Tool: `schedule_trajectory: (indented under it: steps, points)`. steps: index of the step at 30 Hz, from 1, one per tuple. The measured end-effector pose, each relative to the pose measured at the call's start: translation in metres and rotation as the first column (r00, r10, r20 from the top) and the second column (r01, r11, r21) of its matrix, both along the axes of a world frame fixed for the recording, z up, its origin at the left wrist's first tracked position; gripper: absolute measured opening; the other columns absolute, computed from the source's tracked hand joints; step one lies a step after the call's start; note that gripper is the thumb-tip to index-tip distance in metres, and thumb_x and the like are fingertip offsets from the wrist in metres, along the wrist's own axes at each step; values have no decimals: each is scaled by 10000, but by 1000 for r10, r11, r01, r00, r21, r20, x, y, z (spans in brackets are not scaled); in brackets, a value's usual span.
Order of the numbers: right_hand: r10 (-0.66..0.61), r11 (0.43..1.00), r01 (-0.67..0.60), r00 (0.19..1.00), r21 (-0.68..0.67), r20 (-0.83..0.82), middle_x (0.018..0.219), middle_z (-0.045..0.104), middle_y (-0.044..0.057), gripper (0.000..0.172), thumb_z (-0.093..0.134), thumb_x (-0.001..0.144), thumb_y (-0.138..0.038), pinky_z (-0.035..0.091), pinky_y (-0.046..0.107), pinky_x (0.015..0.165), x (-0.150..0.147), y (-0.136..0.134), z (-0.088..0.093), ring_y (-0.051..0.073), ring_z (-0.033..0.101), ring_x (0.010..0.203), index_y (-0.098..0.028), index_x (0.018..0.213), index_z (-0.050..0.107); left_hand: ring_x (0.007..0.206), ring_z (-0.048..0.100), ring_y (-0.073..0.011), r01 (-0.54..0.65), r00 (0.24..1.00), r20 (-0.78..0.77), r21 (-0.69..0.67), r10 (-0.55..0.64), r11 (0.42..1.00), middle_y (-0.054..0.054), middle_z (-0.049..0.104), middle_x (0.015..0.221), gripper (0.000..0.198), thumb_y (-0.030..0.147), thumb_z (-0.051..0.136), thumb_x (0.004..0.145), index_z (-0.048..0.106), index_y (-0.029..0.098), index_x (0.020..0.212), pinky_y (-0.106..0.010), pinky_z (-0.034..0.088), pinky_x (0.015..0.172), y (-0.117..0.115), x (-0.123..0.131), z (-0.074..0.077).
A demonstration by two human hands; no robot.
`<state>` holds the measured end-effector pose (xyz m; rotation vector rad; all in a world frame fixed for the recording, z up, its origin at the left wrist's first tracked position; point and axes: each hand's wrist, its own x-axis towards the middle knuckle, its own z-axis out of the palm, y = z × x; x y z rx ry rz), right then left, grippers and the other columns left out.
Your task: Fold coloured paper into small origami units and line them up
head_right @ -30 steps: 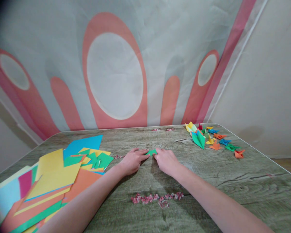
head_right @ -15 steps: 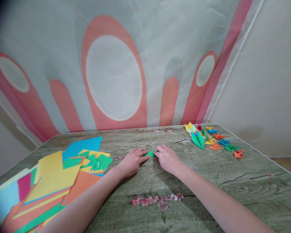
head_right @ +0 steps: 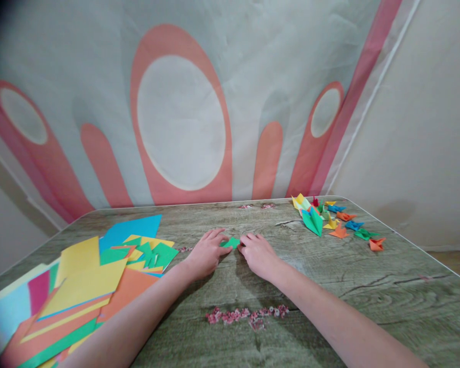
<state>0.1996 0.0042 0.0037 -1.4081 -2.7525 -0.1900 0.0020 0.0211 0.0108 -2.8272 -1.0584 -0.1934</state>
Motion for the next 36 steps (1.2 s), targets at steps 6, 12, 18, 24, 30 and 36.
schedule_trajectory:
  steps: [6, 12, 18, 24, 30, 36]
  points:
    - [-12, 1000, 12, 1000, 1, 8, 973, 555, 72, 255, 387, 893, -159, 314, 323, 748, 0, -1, 1, 208, 452, 955, -185, 998, 618, 1244, 305, -250, -10, 998, -59, 9, 11, 1000, -74, 576, 1077, 242, 174, 466, 833, 658, 238, 965, -442, 224, 1023, -2, -5, 5]
    - [-38, 999, 38, 999, -9, 17, 989, 549, 82, 266, 374, 905, -171, 325, 313, 737, -2, -3, 4, 210, 451, 964, -184, 1010, 618, 1220, 332, -261, -33, 993, -109, 18, 35, 999, -87, 598, 1009, 186, 169, 501, 802, 678, 207, 846, -435, 240, 1012, -4, -8, 7]
    - [-29, 1000, 28, 999, -10, -18, 1046, 544, 87, 270, 374, 912, -184, 343, 298, 737, -1, -2, 3, 213, 439, 1014, -191, 1047, 607, 1186, 367, -266, -31, 993, -110, -2, 31, 1000, -100, 604, 1010, 180, 139, 508, 776, 677, 184, 820, -420, 253, 998, -2, -11, 10]
    - [33, 999, -34, 996, -14, -82, 1131, 560, 82, 263, 403, 893, -151, 368, 303, 799, 1, 3, -3, 205, 411, 1093, -180, 1066, 600, 1020, 501, -205, -97, 995, -36, -53, 95, 994, -82, 619, 991, 282, 77, 449, 760, 642, 184, 937, -349, 333, 931, 3, -10, 14]
    - [29, 999, -32, 991, -24, -134, 1132, 583, 83, 296, 363, 897, -120, 380, 316, 850, -1, 2, -5, 196, 435, 1092, -162, 1057, 608, 1105, 481, -201, -54, 998, 17, -45, 55, 998, -101, 523, 1230, 442, 136, 397, 802, 437, 156, 1241, -332, 344, 950, -10, 6, -3]
    - [5, 999, -10, 994, -53, -107, 1182, 572, 104, 323, 368, 880, -96, 364, 333, 886, -6, -1, 0, 209, 447, 1106, -136, 1109, 593, 1176, 441, -213, -59, 998, -36, -59, 57, 997, -142, 460, 1304, 427, 166, 349, 824, 427, 103, 1239, -343, 331, 979, -17, 15, -16]
